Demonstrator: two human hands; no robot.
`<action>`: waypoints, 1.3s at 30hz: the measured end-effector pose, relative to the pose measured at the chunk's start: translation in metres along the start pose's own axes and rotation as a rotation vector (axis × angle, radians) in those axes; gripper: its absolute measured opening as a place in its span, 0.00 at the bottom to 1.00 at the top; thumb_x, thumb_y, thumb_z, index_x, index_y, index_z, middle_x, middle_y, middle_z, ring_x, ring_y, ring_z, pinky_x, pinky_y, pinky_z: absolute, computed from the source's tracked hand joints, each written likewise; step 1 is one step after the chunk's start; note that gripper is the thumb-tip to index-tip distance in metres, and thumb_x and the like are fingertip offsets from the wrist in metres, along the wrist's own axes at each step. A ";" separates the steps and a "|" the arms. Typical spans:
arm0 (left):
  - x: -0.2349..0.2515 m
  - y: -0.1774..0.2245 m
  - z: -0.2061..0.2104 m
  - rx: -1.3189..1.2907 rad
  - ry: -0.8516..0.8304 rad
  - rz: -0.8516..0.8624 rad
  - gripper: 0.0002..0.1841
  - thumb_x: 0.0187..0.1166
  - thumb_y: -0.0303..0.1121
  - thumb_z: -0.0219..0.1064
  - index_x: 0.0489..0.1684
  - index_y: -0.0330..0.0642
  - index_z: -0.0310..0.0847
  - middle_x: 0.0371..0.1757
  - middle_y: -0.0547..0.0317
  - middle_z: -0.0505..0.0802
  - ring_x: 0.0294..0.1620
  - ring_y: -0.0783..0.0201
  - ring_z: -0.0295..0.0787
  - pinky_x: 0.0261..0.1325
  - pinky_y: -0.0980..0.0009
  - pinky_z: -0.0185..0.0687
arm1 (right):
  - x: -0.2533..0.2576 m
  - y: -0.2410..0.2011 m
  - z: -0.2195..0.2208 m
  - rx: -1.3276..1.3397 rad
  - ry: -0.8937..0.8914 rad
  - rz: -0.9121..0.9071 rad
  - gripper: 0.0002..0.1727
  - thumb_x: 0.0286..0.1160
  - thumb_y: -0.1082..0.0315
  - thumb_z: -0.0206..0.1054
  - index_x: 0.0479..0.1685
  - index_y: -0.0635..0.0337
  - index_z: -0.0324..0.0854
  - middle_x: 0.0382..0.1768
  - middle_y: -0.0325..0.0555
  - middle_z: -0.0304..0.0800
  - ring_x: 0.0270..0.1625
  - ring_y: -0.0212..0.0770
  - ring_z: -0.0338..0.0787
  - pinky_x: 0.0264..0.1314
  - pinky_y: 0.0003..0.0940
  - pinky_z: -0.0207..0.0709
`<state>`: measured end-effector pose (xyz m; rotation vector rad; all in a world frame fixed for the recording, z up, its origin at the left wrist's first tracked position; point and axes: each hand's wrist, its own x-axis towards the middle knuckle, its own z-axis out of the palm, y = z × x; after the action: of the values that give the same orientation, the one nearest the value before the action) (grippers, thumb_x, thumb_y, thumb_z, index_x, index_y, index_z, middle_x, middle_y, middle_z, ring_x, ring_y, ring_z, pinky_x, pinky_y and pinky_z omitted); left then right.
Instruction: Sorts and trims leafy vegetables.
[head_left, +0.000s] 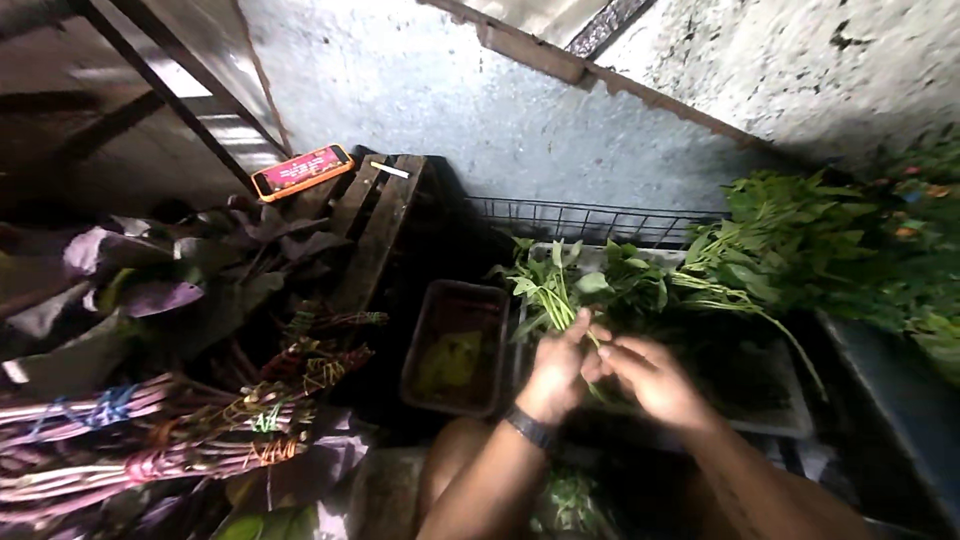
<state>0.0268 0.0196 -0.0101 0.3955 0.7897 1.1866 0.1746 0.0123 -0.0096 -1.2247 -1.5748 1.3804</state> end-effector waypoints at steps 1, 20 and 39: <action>0.001 0.000 0.000 0.019 0.004 0.027 0.19 0.95 0.41 0.49 0.59 0.33 0.79 0.20 0.57 0.82 0.09 0.71 0.70 0.13 0.77 0.72 | 0.000 0.000 0.002 0.000 0.033 0.015 0.16 0.87 0.65 0.56 0.35 0.57 0.88 0.35 0.33 0.96 0.28 0.22 0.85 0.29 0.21 0.75; -0.006 0.010 -0.007 0.113 -0.257 -0.028 0.17 0.95 0.38 0.47 0.40 0.37 0.77 0.19 0.62 0.81 0.10 0.73 0.72 0.13 0.79 0.73 | -0.005 -0.014 -0.040 -0.057 0.195 0.039 0.24 0.92 0.52 0.49 0.54 0.63 0.84 0.36 0.40 0.85 0.31 0.31 0.84 0.38 0.31 0.83; -0.005 0.000 -0.003 0.212 -0.228 -0.133 0.08 0.88 0.31 0.56 0.39 0.41 0.77 0.17 0.65 0.78 0.11 0.75 0.71 0.14 0.81 0.69 | 0.000 -0.004 -0.031 -0.620 0.158 -0.252 0.12 0.87 0.60 0.63 0.50 0.58 0.87 0.59 0.51 0.84 0.58 0.46 0.88 0.62 0.46 0.85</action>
<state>0.0239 0.0145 -0.0107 0.6316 0.7324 0.9175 0.2031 0.0223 -0.0002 -1.3743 -2.0338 0.6300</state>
